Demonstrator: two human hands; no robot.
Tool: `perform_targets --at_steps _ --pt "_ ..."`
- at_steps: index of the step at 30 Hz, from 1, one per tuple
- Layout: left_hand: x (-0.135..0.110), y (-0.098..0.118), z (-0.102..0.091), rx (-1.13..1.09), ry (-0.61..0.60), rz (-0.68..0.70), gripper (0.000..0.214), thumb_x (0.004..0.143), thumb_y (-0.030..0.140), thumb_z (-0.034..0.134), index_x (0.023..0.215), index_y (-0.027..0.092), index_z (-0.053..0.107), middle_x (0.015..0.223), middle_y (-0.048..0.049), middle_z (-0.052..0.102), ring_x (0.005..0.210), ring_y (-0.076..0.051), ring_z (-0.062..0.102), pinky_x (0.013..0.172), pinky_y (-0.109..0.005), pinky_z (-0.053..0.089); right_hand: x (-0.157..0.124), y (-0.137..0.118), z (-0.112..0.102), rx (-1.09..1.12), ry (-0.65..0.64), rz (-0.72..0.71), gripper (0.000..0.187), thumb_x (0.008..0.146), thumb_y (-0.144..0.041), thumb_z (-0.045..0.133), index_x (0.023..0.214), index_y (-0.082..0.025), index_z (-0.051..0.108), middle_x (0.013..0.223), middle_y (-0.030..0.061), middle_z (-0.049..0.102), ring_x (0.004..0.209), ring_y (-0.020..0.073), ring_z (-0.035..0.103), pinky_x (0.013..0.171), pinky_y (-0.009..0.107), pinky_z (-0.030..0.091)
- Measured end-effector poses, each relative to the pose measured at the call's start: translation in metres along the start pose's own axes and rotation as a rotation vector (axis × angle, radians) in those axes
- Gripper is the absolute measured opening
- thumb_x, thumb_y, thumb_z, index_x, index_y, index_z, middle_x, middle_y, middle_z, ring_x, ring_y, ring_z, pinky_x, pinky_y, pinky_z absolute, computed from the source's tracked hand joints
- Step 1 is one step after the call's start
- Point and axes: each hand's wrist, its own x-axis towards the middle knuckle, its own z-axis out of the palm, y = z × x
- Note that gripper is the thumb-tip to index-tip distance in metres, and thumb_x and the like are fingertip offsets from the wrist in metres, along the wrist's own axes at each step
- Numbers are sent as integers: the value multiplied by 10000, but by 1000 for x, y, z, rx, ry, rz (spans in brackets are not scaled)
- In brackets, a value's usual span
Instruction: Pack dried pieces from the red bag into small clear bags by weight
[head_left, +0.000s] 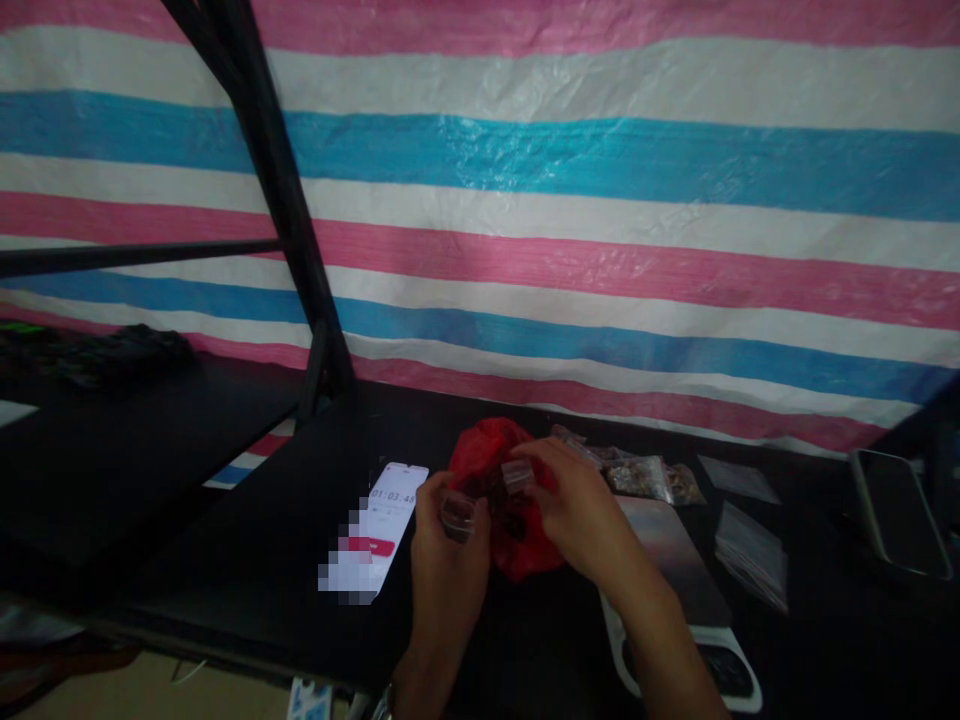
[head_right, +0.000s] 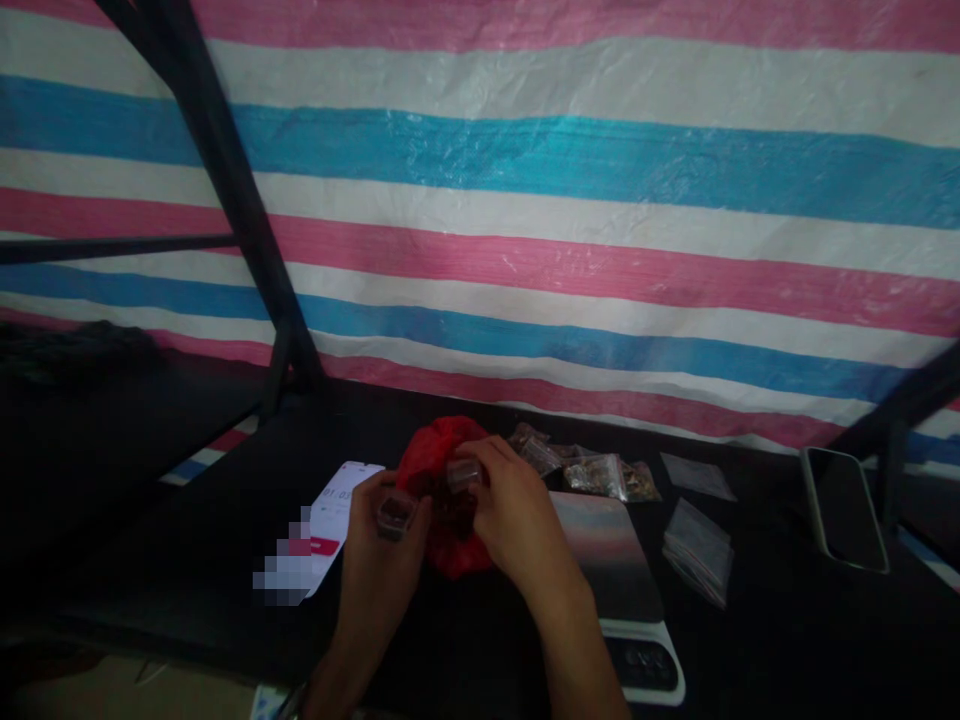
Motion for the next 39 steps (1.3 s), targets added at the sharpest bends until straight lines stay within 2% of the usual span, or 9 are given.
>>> perform_targets --at_steps 2,5,10,14,17,22,29,33,39 --pt "1 -1 1 17 25 -14 457 796 366 742 1193 229 559 839 21 626 732 -206 661 710 -361 574 4 13 8 -136 -70 82 499 795 94 555 1126 -220 757 1183 61 762 1147 241 691 1041 373 478" --pt "3 -4 2 21 -5 -59 495 787 305 731 1247 233 562 954 -12 670 822 -225 703 776 -382 588 11 25 22 -312 -124 142 466 816 66 557 1146 -193 761 1217 93 763 1214 293 647 1063 420 450" --pt "6 -13 2 -22 -115 -78 613 727 166 659 1325 230 541 951 -8 683 824 -218 709 780 -365 578 18 23 35 -418 -171 120 491 844 32 563 1241 -194 742 1289 108 747 1284 317 591 1058 438 421" --pt "9 -10 -1 -79 -54 -64 574 660 162 652 1226 217 570 899 9 651 760 -180 659 740 -320 548 19 18 39 -314 -230 51 516 781 66 590 1175 -217 763 1261 67 773 1250 274 623 1075 421 390" --pt "12 -4 -6 -118 -14 -79 540 649 175 644 1182 223 572 798 47 599 680 -152 599 663 -277 497 17 20 39 -199 -239 77 538 752 82 595 1147 -238 772 1231 40 795 1222 248 660 1087 424 376" --pt "15 -4 -11 -176 -35 -104 574 642 201 669 1203 229 551 708 81 580 639 -152 561 646 -271 472 11 29 35 -16 -235 165 560 734 77 592 1144 -252 786 1181 31 817 1165 246 709 1119 450 394" --pt "11 -4 -11 -219 -122 -97 546 685 228 700 1212 231 558 796 50 622 720 -173 611 712 -311 509 3 22 35 209 -316 229 498 747 21 605 1123 -227 817 1036 41 833 1034 249 749 1044 418 503" --pt "10 -2 -10 -248 -123 -85 484 733 269 703 1194 235 560 780 60 588 702 -163 585 694 -300 486 0 25 31 343 -290 271 433 750 -16 612 1086 -205 809 1026 43 824 999 234 748 973 384 548" --pt "9 -1 -7 -139 -63 -29 361 817 360 693 1127 236 557 803 43 599 716 -177 609 703 -317 509 -3 31 10 527 -206 229 336 809 -112 665 1113 -202 779 1138 55 809 1096 231 731 1042 404 531"
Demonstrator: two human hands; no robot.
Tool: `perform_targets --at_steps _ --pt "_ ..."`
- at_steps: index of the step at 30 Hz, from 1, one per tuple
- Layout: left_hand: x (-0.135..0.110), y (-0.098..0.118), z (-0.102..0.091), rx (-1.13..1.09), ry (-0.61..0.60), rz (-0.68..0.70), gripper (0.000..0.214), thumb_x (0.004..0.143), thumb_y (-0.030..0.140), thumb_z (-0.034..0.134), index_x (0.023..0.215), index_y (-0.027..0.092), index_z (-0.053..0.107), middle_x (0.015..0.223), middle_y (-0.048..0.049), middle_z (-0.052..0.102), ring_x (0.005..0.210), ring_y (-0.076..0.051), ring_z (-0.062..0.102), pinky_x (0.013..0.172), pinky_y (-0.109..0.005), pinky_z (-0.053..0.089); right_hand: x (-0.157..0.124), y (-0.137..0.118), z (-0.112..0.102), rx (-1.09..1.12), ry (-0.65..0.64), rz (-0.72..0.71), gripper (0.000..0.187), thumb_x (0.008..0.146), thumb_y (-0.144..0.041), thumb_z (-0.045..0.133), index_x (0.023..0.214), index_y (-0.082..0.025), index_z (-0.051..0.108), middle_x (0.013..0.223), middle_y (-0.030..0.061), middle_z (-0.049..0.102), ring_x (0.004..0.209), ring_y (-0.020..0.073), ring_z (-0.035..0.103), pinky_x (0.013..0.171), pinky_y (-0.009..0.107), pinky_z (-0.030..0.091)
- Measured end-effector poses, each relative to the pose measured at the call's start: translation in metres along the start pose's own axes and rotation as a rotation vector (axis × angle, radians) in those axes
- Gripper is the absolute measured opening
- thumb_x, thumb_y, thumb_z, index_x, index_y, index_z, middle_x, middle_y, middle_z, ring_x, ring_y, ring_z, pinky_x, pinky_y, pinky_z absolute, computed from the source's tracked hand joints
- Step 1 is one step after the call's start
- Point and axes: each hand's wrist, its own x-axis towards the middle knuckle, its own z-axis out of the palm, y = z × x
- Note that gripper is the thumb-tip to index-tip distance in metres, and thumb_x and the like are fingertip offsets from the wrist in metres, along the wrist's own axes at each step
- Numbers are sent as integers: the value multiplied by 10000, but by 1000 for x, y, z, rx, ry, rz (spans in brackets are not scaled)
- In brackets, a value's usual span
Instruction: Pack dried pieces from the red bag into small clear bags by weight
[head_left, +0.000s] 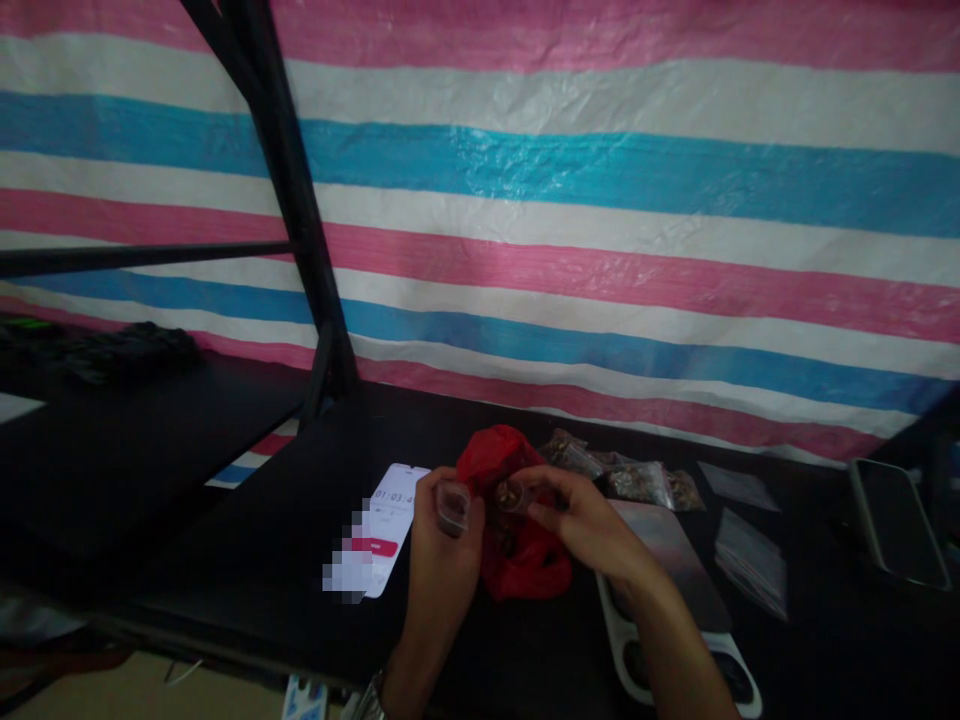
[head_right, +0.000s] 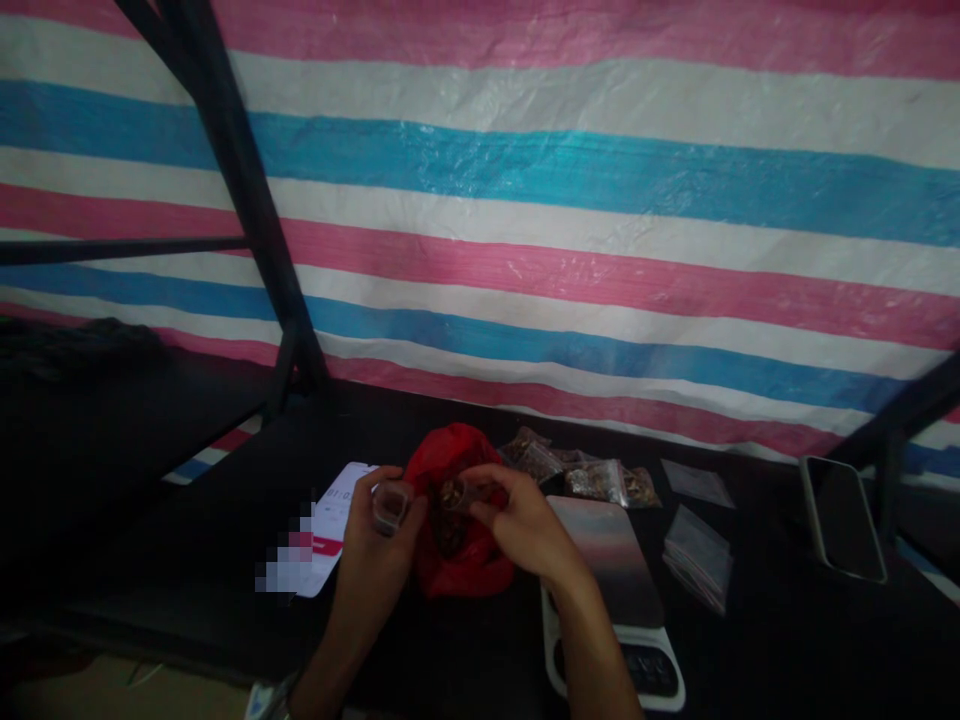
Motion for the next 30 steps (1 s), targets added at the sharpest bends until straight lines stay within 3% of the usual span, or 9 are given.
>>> perform_targets --at_steps 4,9,12,16,20,22,25,27,30 --pt "-2 -8 3 124 -110 -12 285 878 402 671 1094 238 586 873 -5 676 767 -216 673 697 -350 539 -7 -17 4 71 -24 -86 312 858 -122 673 1144 -221 749 1135 46 792 1096 215 730 1021 383 540" --pt "-4 -15 3 211 -174 49 353 839 387 731 1141 225 648 1046 -94 755 935 -296 737 752 -409 585 -15 -37 20 -236 49 -255 483 784 99 538 1050 -228 774 1140 37 728 1090 179 697 1014 340 516" --pt "-6 -12 5 227 -165 83 368 826 377 748 1148 221 660 1078 -113 762 977 -314 736 773 -424 591 -18 -46 24 -361 -9 -336 514 798 127 491 1046 -219 780 1167 47 711 1086 174 691 994 325 521" --pt "-9 -5 10 175 -180 86 362 836 362 739 1151 219 635 1077 -91 747 967 -281 732 807 -405 586 -21 -53 23 -429 -33 -406 498 831 126 486 1030 -229 774 1150 32 721 1073 172 689 980 314 519" --pt "-7 -3 9 126 -193 15 276 880 357 660 1108 233 566 908 -10 681 792 -214 694 720 -348 559 -17 -48 15 -389 99 -453 461 872 100 490 1042 -237 754 1153 34 708 1094 164 685 990 295 516" --pt "-4 -3 6 169 -107 14 225 860 342 646 1025 253 522 782 45 592 670 -189 632 643 -319 516 -14 -39 10 -409 147 -399 476 840 111 496 1054 -234 745 1158 40 706 1113 177 684 998 304 511" --pt "0 0 -1 337 22 -11 253 810 336 671 951 273 471 733 62 549 621 -193 603 605 -317 474 -9 -22 6 -518 97 -205 532 730 147 490 1031 -210 745 1118 48 735 1083 200 701 979 321 503" --pt "0 3 -5 447 29 -69 286 791 313 687 975 276 471 758 45 597 655 -217 644 620 -330 476 -6 -13 7 -598 43 -89 536 684 144 508 1019 -198 751 1104 56 755 1073 217 708 966 328 497" --pt "-4 8 -7 505 -53 -130 278 804 257 667 1011 275 482 771 31 637 667 -231 673 613 -328 465 -5 -7 9 -687 18 -10 561 662 130 524 1059 -190 757 1142 79 763 1122 248 701 983 352 486"
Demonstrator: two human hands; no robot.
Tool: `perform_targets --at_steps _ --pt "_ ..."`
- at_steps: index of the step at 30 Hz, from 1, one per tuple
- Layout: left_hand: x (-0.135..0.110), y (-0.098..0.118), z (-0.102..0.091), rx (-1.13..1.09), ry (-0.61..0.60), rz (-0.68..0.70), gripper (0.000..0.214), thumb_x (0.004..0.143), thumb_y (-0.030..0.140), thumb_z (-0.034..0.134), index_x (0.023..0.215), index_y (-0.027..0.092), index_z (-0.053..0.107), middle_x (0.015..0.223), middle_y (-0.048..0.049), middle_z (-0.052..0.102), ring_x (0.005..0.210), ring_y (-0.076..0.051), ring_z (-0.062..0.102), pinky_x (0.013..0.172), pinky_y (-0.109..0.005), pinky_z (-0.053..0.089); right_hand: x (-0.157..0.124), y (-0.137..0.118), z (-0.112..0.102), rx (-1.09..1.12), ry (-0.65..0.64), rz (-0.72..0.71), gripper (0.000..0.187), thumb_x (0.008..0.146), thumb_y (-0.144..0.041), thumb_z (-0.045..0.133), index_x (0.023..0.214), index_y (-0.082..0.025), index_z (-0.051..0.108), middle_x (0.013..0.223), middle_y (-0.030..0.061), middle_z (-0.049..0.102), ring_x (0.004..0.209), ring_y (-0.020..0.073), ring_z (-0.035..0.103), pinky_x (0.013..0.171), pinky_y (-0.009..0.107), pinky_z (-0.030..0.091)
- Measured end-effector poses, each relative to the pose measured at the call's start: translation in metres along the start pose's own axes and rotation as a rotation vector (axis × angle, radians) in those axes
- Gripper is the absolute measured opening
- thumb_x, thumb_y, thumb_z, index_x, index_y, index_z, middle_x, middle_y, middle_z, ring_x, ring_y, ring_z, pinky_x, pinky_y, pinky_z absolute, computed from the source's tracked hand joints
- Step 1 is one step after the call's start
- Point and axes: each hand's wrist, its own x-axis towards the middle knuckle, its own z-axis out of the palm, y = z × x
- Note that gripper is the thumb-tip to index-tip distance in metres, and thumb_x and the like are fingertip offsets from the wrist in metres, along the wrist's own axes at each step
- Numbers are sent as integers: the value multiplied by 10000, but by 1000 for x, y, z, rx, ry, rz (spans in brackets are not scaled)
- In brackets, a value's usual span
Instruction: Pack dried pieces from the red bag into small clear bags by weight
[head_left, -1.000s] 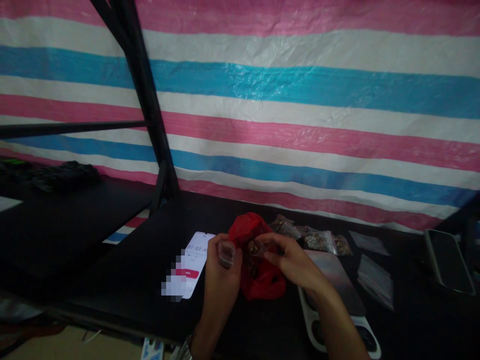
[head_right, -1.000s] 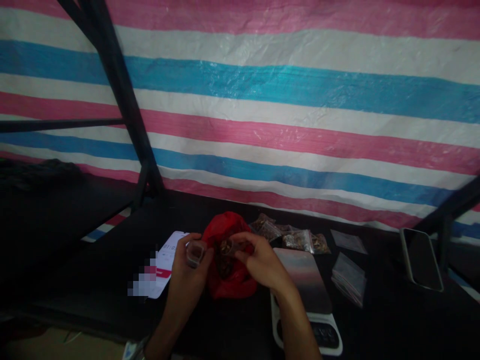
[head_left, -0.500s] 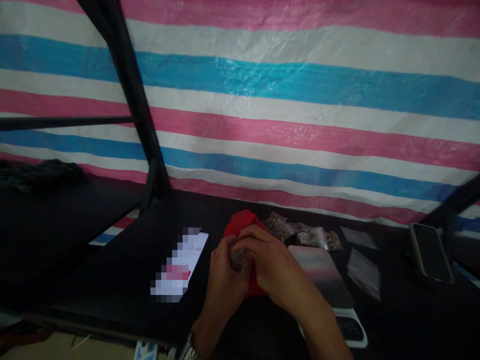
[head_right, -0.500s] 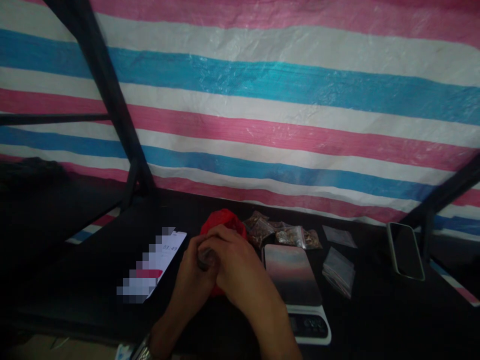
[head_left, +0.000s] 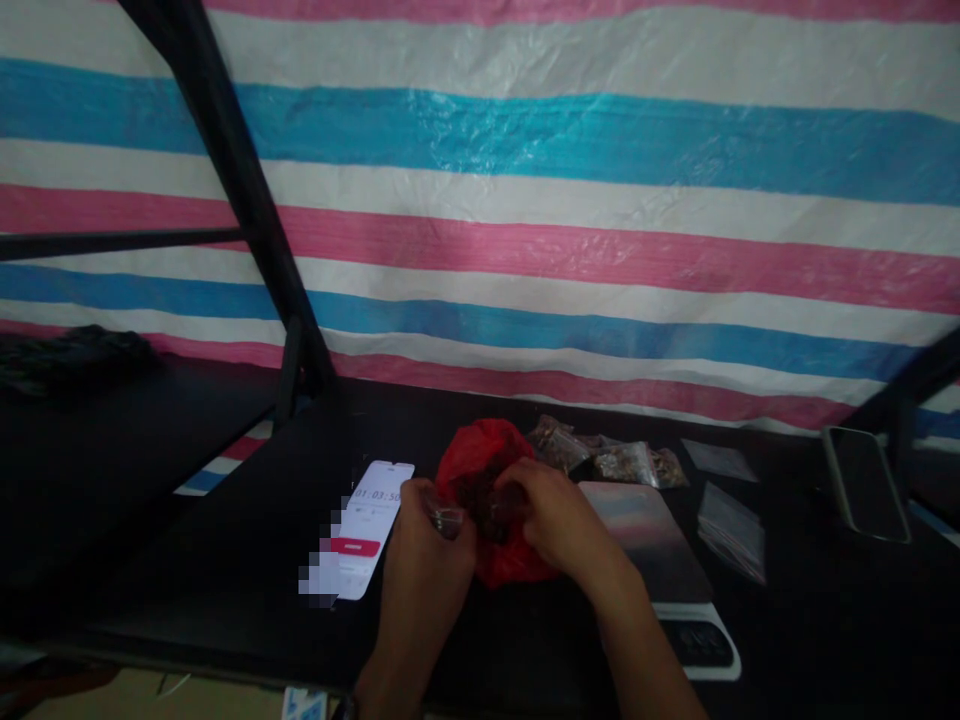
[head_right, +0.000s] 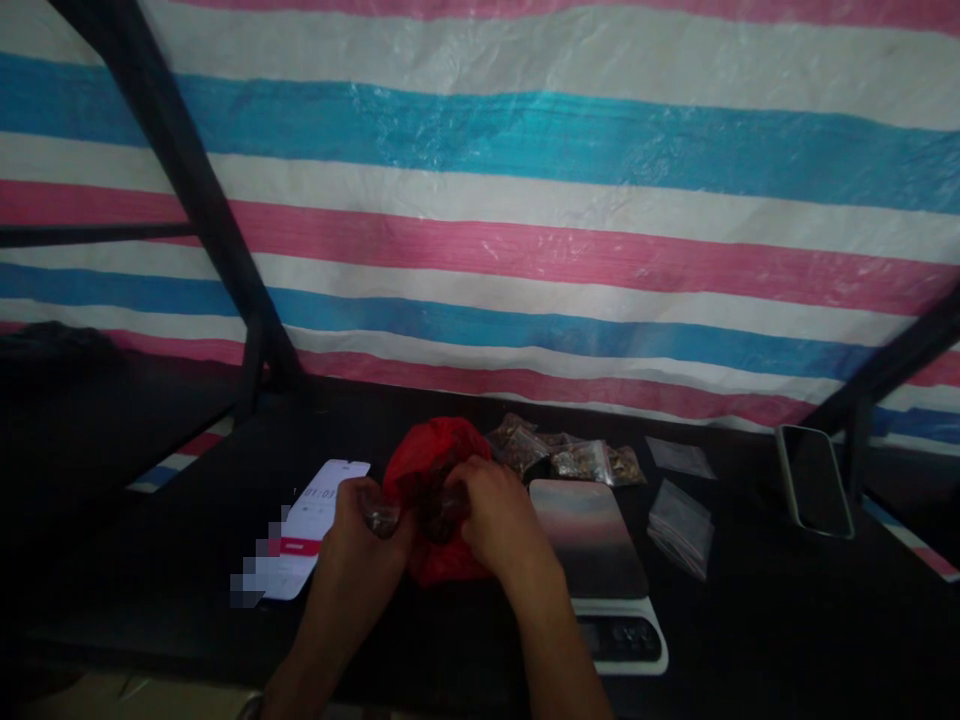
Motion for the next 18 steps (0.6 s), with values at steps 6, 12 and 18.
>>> perform_targets --at_steps 6,12,18 --pt "-8 2 4 -153 -100 11 343 731 121 613 1015 270 491 769 42 626 627 -199 657 587 -301 468 -12 -2 -7 -55 1 -21 556 630 130 496 982 -203 768 1080 73 761 1054 243 715 929 339 492" --pt "-10 6 8 -281 -59 38 297 705 158 597 953 268 475 732 72 526 584 -152 560 566 -273 449 -28 -3 -4 43 -29 38 601 622 137 478 1030 -186 779 1111 93 765 1030 238 721 901 327 511" --pt "-4 5 10 -401 23 7 327 659 216 654 931 259 479 760 64 508 628 -145 522 569 -263 457 -27 -8 5 303 -56 23 592 648 124 497 1042 -198 798 1070 57 796 1029 222 737 912 314 544"
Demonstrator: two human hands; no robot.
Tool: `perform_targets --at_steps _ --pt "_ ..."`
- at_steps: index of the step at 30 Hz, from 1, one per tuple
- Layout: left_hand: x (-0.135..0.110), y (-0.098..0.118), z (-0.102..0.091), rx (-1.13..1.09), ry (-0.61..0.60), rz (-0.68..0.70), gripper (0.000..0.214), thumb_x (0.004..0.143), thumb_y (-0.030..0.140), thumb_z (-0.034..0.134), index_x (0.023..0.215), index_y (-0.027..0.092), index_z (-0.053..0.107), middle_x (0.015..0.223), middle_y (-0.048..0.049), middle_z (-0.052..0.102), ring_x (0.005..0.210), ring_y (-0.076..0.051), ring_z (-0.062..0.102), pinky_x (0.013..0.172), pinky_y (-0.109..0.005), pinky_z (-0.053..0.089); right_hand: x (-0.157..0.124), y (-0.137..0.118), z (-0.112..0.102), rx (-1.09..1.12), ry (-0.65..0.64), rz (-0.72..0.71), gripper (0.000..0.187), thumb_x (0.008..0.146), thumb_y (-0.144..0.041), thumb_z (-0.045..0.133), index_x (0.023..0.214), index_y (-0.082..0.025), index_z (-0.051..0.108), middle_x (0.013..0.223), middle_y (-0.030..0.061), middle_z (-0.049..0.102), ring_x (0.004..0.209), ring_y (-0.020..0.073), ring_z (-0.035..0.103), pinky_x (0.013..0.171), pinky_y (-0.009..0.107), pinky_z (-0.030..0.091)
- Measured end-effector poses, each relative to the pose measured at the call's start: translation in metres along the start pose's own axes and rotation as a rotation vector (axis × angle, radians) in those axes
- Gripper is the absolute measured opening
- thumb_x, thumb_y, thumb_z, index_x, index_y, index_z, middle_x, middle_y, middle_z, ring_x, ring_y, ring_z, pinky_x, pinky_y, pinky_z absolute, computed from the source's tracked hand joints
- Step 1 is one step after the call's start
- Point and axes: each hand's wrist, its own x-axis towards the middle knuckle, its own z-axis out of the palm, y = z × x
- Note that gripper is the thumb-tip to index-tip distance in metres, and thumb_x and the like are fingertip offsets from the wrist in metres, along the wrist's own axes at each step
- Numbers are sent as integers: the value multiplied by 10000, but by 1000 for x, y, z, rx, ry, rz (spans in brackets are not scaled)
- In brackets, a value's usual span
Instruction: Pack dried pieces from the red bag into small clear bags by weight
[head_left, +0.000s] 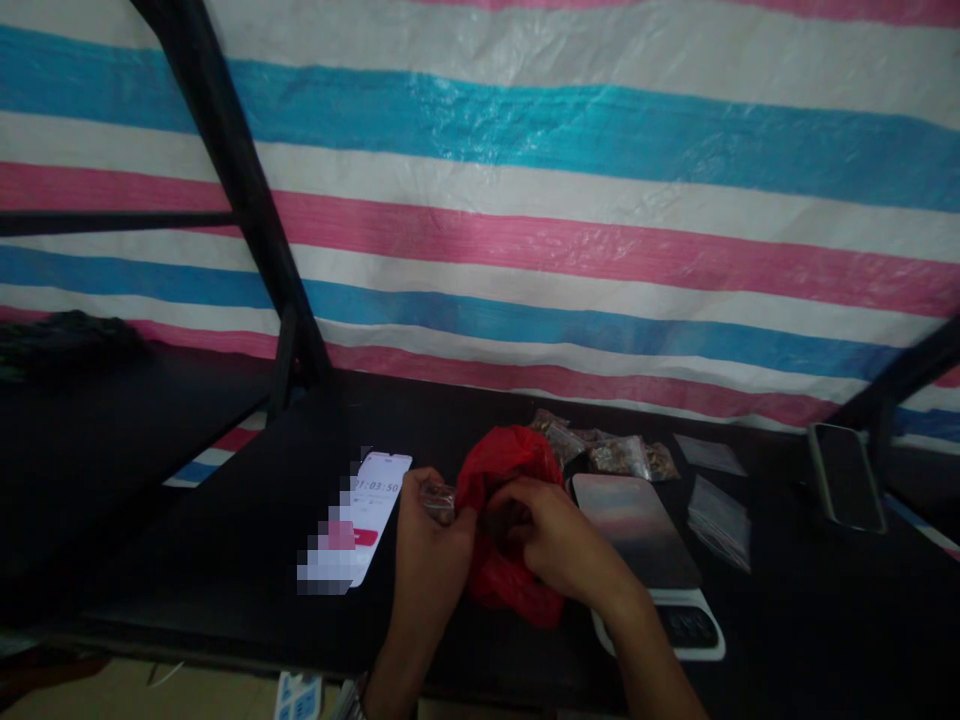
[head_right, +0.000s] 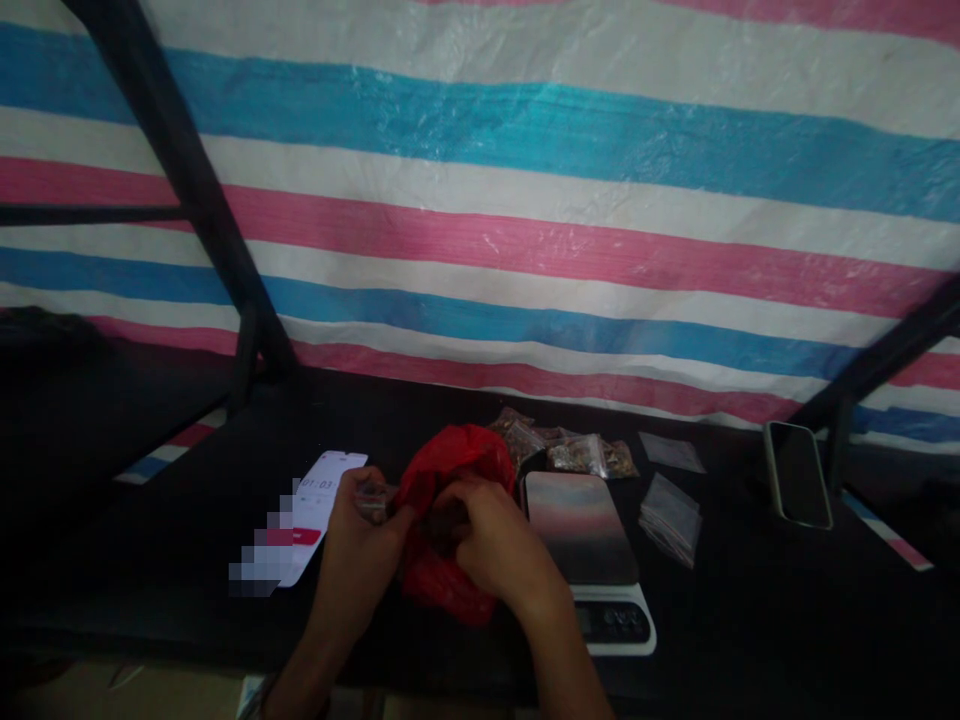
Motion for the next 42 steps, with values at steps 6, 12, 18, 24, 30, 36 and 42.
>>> perform_targets --at_steps 6,12,18,24,30,36,42 --pt "1 7 1 -31 213 126 300 721 232 674 933 264 464 772 65 487 644 -134 517 600 -255 459 2 6 4 340 -53 42 486 690 73 523 1005 -199 773 920 15 789 880 181 744 785 273 566" --pt "-3 7 11 23 193 257 333 832 330 706 1086 247 507 869 31 546 722 -169 597 669 -313 523 4 17 -10 494 121 40 353 719 -38 648 1010 -220 732 956 11 779 915 185 731 846 314 580" --pt "-7 0 14 152 -65 281 211 886 338 649 1053 239 565 877 -12 631 755 -216 643 692 -364 540 -6 -5 -24 447 288 -48 340 799 -78 659 1088 -245 725 1075 23 772 990 194 723 922 341 572" --pt "-12 -10 15 239 -216 378 286 871 282 643 1150 229 609 1090 -95 714 999 -301 694 867 -480 555 -18 -32 -24 82 235 -282 469 845 79 485 1003 -261 767 1109 18 755 1068 173 701 967 314 528" --pt "-13 -16 16 138 -231 342 418 878 286 677 1271 219 551 1182 -107 684 1060 -286 694 929 -472 561 -22 -35 -22 3 260 -370 491 918 58 469 1091 -283 777 1172 25 770 1151 190 703 1045 356 531" --pt "-13 -12 10 130 -220 344 404 909 271 657 1281 241 501 1123 -65 622 993 -240 658 879 -419 559 -22 -34 -34 16 443 -346 367 939 -48 586 1154 -296 752 1239 36 759 1209 216 691 1087 369 518" --pt "-13 -13 5 78 -201 376 477 868 241 695 1270 245 439 1098 -55 562 977 -238 629 843 -394 563 -10 -8 -24 -66 287 -118 378 861 15 600 1095 -232 763 1163 66 757 1130 239 700 1044 401 516"
